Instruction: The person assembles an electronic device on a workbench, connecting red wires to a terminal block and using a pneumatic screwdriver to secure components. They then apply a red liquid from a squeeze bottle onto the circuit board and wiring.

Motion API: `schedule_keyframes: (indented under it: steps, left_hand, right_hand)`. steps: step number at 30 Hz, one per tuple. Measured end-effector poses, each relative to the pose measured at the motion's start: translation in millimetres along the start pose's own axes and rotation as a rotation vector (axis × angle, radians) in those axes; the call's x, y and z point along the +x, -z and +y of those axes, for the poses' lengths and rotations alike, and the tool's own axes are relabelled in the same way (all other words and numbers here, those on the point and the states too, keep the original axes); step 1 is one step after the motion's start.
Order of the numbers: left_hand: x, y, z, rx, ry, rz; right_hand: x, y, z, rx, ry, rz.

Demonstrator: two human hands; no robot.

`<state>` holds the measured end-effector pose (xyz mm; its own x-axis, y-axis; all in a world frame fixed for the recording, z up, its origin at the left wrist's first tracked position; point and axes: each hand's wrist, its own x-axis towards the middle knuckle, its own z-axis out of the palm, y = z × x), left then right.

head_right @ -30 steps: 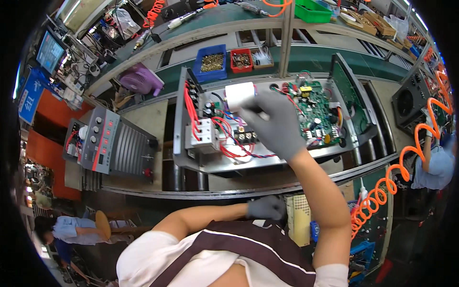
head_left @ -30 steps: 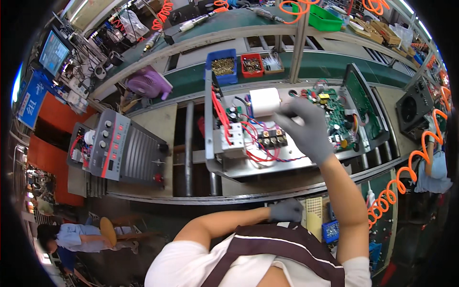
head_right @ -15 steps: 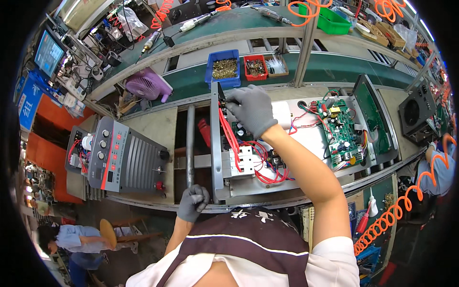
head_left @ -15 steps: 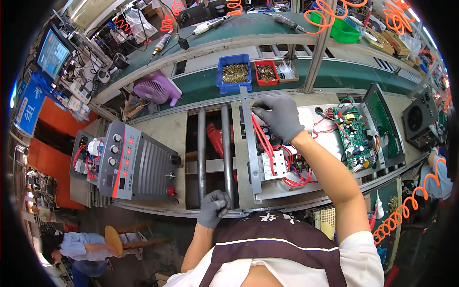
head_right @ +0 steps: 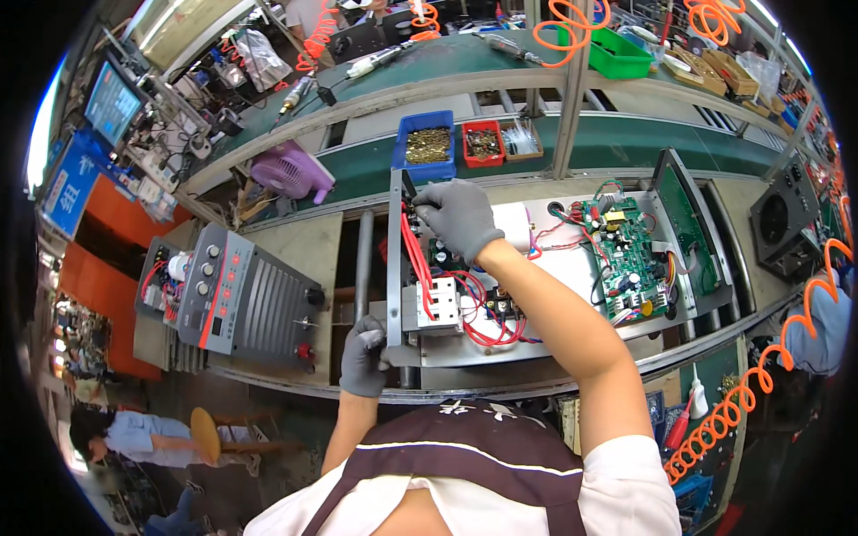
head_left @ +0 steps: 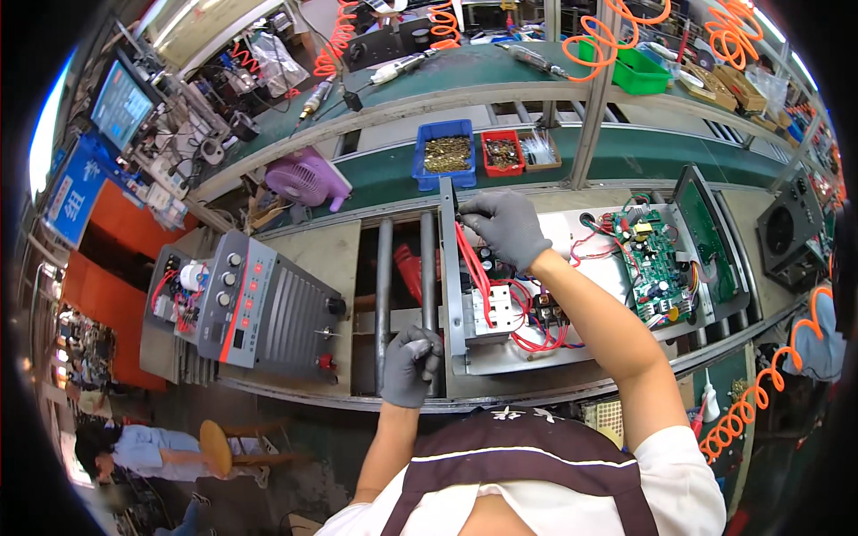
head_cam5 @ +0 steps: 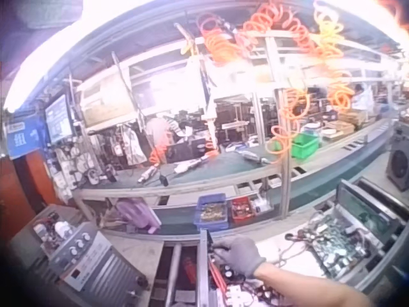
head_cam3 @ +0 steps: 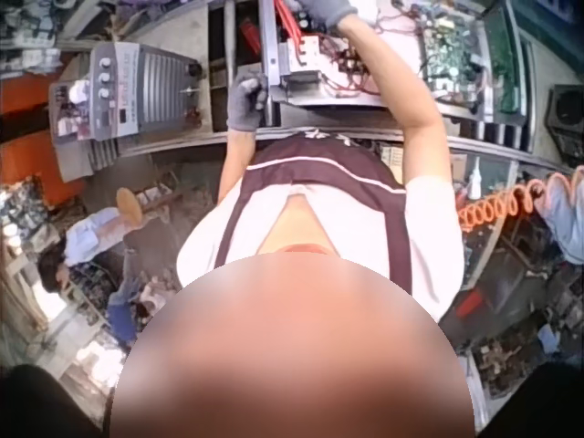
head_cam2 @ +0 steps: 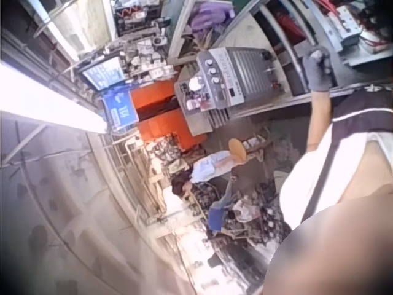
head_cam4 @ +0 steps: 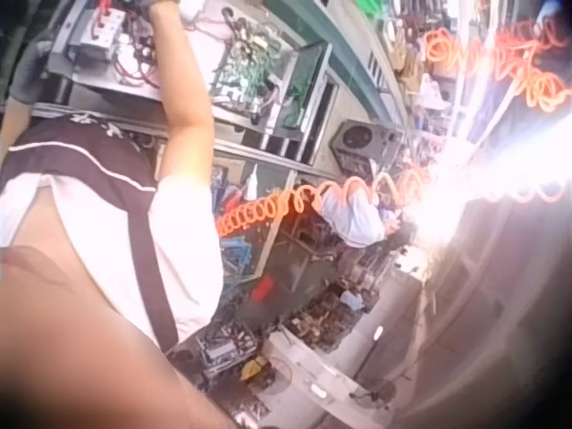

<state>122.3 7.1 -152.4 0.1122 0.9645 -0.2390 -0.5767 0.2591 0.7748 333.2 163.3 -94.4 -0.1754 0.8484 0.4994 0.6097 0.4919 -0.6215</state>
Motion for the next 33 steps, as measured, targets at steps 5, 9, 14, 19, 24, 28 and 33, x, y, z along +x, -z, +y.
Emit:
schedule_keyframes:
  steps: [5, 9, 14, 19, 24, 28, 33]
  left_hand:
    - [-28, -8, -3, 0.008, -0.111, 0.121]
    - [-42, -14, 0, -0.041, -0.267, 0.129]
    - [-59, -30, 6, -0.017, -0.321, 0.191]
    - [-60, -60, 47, -0.005, -0.381, 0.067]
    - [-24, -91, 82, 0.168, -0.41, 0.04]
    - [9, -102, 86, 0.188, -0.469, -0.029]
    - [20, -116, 86, 0.243, -0.509, -0.042]
  right_hand:
    - [12, 4, 7, -0.101, 0.179, -0.036]
    - [32, 15, -1, -0.531, 0.574, -0.133]
    - [40, 26, -1, -0.484, 0.621, -0.246]
    - [45, 39, 8, -0.219, 0.319, -0.248]
    - [26, 69, -54, 0.596, 0.225, -0.388]
    - [8, 78, -88, 0.339, 0.549, -0.366]
    - [2, 69, -89, 0.153, 0.598, -0.106]
